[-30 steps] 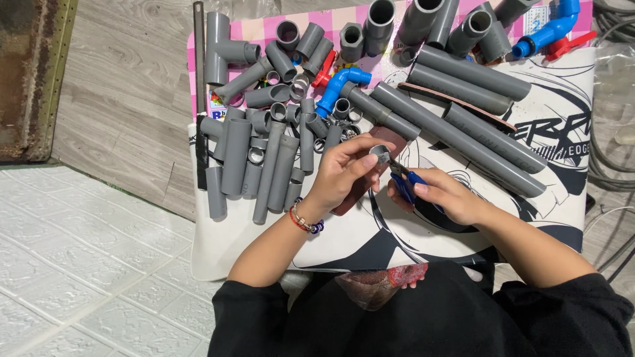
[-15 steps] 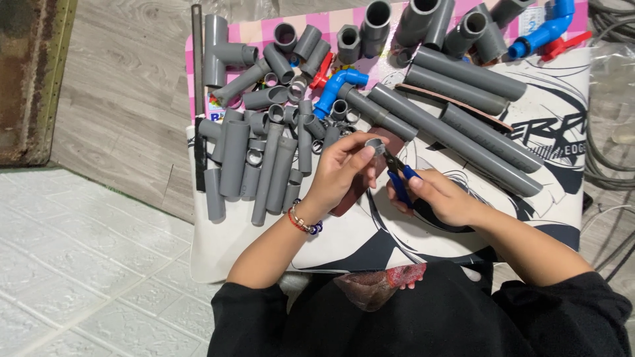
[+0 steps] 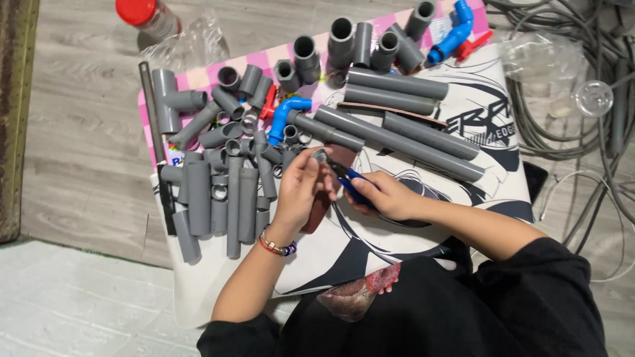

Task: Trimming and preparing small PVC pipe fittings using pliers in a workshop setting.

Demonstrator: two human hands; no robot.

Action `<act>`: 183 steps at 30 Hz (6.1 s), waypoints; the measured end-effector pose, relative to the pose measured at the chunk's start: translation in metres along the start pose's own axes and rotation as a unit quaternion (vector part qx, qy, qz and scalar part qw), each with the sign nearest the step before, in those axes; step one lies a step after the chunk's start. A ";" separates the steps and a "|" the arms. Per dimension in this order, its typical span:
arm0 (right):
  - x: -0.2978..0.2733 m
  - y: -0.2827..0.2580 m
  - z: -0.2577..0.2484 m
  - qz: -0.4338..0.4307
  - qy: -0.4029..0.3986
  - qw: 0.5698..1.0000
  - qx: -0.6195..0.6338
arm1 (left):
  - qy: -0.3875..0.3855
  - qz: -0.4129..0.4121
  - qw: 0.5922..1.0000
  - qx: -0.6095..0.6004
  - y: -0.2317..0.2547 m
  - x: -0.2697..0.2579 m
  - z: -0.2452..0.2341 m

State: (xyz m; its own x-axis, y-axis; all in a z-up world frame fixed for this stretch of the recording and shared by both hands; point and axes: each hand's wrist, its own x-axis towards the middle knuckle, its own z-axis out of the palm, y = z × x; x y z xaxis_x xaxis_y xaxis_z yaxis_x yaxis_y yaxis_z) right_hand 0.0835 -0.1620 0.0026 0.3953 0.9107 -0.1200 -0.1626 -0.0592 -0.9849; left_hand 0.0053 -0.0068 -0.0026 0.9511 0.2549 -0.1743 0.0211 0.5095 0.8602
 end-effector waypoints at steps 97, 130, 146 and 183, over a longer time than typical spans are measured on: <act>-0.006 -0.003 0.048 -0.374 -0.030 0.882 -0.283 | -0.065 0.054 0.991 -0.102 -0.001 -0.001 -0.009; -0.005 -0.003 0.011 -0.014 0.107 0.985 -0.134 | 0.105 0.428 0.845 0.302 0.017 -0.004 0.001; -0.005 -0.002 0.006 0.012 0.127 0.976 -0.177 | 0.110 0.429 0.844 0.304 0.021 -0.004 0.005; 0.049 -0.005 0.018 -0.004 0.110 0.955 -0.277 | 0.215 0.455 0.757 0.417 0.038 0.019 -0.004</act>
State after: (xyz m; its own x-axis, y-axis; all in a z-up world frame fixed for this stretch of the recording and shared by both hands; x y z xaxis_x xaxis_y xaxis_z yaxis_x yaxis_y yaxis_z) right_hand 0.0876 -0.1096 0.0038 0.5851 0.8074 -0.0761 0.3197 -0.3158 -0.8933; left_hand 0.0230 0.0209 0.0242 0.5035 0.5236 0.6873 -0.2250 -0.6885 0.6894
